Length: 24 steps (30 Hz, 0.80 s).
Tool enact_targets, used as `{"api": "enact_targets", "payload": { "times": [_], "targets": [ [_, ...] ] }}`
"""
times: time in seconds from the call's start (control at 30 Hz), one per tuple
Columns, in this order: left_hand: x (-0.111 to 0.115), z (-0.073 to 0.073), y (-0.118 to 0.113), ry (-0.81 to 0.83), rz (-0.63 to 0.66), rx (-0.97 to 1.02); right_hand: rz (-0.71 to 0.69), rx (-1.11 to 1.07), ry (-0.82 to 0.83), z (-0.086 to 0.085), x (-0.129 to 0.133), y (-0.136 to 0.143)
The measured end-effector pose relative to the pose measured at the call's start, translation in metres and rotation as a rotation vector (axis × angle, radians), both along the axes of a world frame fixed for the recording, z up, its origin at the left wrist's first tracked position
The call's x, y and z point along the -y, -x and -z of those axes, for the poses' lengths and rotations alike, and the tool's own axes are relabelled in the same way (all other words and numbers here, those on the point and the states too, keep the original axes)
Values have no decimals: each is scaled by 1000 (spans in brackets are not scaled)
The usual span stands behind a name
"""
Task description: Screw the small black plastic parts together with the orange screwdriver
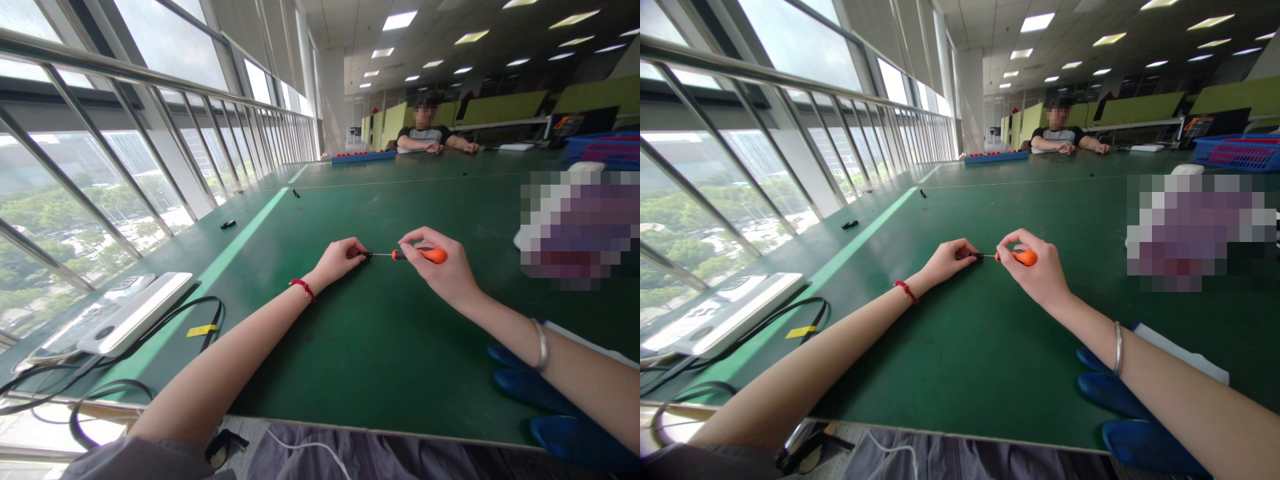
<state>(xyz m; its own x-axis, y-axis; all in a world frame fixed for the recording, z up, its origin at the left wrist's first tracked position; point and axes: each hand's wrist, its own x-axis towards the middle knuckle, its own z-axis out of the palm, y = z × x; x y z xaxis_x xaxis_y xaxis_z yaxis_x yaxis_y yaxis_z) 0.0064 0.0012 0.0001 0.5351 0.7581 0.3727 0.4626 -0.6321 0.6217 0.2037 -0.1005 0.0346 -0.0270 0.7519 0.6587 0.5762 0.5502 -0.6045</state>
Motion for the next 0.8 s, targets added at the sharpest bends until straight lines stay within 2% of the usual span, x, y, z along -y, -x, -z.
{"api": "enact_targets", "payload": {
  "times": [0.2,0.43,0.57,0.67,0.8],
  "targets": [
    [1,-1,0,3,-7,-7,29,-48,-136,2,-2,1],
    [1,-1,0,-2,0,-5,-4,-16,22,2,-2,0],
    [1,-1,0,2,3,-6,44,-31,-65,3,-2,1],
    [1,-1,0,12,2,-10,28,-67,-123,3,-3,1],
    [1,0,0,14,11,-2,19,-47,-61,1,-3,-1]
  ]
}}
